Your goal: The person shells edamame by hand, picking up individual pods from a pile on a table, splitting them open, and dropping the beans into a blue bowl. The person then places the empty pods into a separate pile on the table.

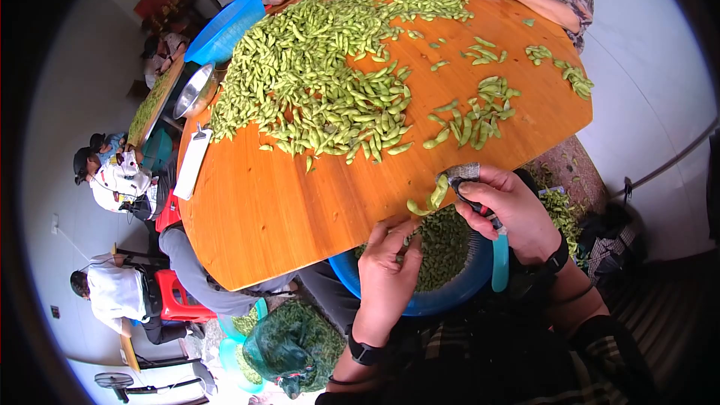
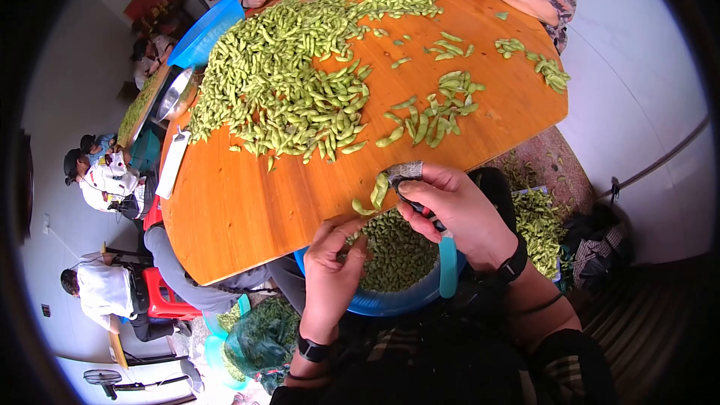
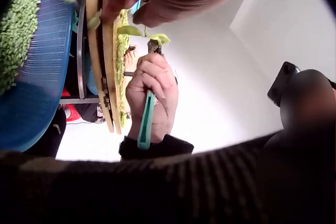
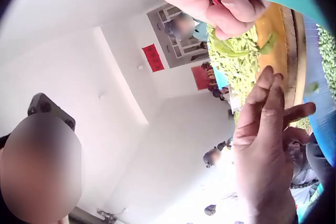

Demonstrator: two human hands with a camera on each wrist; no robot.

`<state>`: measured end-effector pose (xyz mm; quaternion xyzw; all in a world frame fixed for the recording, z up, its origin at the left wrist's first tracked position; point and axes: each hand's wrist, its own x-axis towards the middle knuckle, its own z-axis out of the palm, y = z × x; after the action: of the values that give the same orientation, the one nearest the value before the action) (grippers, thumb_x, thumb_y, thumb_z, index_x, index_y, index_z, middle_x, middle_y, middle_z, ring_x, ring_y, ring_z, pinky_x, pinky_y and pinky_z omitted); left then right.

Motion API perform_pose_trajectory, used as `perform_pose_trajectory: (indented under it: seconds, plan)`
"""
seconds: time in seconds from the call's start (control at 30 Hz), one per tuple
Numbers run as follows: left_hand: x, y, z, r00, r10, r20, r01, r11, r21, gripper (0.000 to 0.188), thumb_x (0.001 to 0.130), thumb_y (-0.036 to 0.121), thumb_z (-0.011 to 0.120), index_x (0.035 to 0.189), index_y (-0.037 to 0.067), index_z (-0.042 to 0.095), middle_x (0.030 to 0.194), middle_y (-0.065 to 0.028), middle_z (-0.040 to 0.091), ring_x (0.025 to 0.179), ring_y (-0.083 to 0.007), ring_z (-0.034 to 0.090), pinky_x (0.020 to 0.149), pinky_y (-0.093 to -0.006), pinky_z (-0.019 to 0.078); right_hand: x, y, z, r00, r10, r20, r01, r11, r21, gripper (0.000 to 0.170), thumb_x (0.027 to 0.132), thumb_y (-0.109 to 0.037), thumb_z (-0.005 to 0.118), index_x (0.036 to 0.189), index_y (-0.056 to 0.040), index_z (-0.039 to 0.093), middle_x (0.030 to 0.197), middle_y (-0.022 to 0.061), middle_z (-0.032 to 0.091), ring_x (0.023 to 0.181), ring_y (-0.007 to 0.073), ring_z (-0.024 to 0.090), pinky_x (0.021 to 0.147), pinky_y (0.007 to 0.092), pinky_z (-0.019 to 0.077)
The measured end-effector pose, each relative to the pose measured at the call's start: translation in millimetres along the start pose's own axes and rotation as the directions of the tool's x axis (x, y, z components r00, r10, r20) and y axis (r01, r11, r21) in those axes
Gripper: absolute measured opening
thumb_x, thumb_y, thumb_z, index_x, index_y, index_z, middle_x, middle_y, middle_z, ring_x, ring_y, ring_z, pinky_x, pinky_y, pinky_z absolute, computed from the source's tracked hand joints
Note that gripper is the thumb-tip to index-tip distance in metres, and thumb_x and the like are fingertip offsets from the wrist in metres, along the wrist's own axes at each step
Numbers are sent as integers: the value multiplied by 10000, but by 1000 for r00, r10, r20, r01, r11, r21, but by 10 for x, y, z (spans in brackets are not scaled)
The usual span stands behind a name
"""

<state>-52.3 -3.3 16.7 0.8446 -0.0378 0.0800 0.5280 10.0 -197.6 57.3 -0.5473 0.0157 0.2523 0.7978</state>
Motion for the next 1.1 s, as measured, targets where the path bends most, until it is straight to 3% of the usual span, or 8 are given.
perform_pose_trajectory:
  seconds: [0.07,0.23,0.3,0.5,0.73,0.87,0.93,1.1]
  plan:
    - [39,116,64,990,9,-137,8,993,116,375,800,-36,711,1159,6,611,1076,-92,581,692,-106,609,562,-218,488,-14,-19,26,998,62,-10,-61,996,64,196,965,-110,518,1118,-25,608,645,16,532,442,33,397,387,177,281]
    - [186,-107,193,975,181,-128,-178,984,29,362,827,-28,702,1172,-22,594,1082,-78,589,648,-97,603,580,-223,510,-63,-36,36,994,62,85,-72,991,110,150,976,-129,521,1044,-25,605,698,12,545,483,43,420,407,186,295]
    - [144,-151,237,999,-27,-18,16,894,-448,307,875,-27,650,1177,-25,594,1066,-86,606,697,-113,634,628,-244,540,-78,-28,30,995,52,82,-61,993,101,147,978,-128,518,1040,-27,604,698,12,544,483,43,422,407,185,297]
    - [111,-22,177,991,-109,79,135,783,-608,215,964,71,566,1147,-29,619,866,-64,652,694,-121,644,610,-227,531,-98,-2,-7,999,16,48,-20,997,78,149,980,-148,526,1023,-27,601,705,11,554,491,36,433,410,192,304]
    - [188,-43,75,943,-314,108,272,542,-795,278,987,195,562,1122,-31,650,974,-116,698,542,-88,576,497,-196,462,-157,49,6,997,-53,51,65,962,-265,144,965,-110,533,864,-17,578,661,-6,572,486,39,487,438,206,363]
    - [188,-12,44,942,-332,57,248,568,-785,240,961,133,601,1133,-27,650,959,-99,696,563,-79,583,509,-189,469,-146,136,-62,994,-94,48,105,922,-373,143,962,-103,525,870,-9,579,658,2,577,484,47,496,442,214,378]
    - [159,-22,81,964,-266,-22,193,752,-630,257,932,73,632,1174,-13,636,937,-72,687,608,-64,596,532,-186,480,-133,191,-93,966,-249,77,246,773,-586,142,961,-95,516,882,4,581,644,11,575,485,54,510,448,221,394]
    - [98,-55,185,987,-153,46,156,860,-487,344,935,58,623,1276,31,592,873,1,641,675,-42,581,575,-187,497,-113,134,43,973,-170,156,224,857,-465,157,968,-97,503,886,12,581,631,17,572,487,56,520,449,229,401]
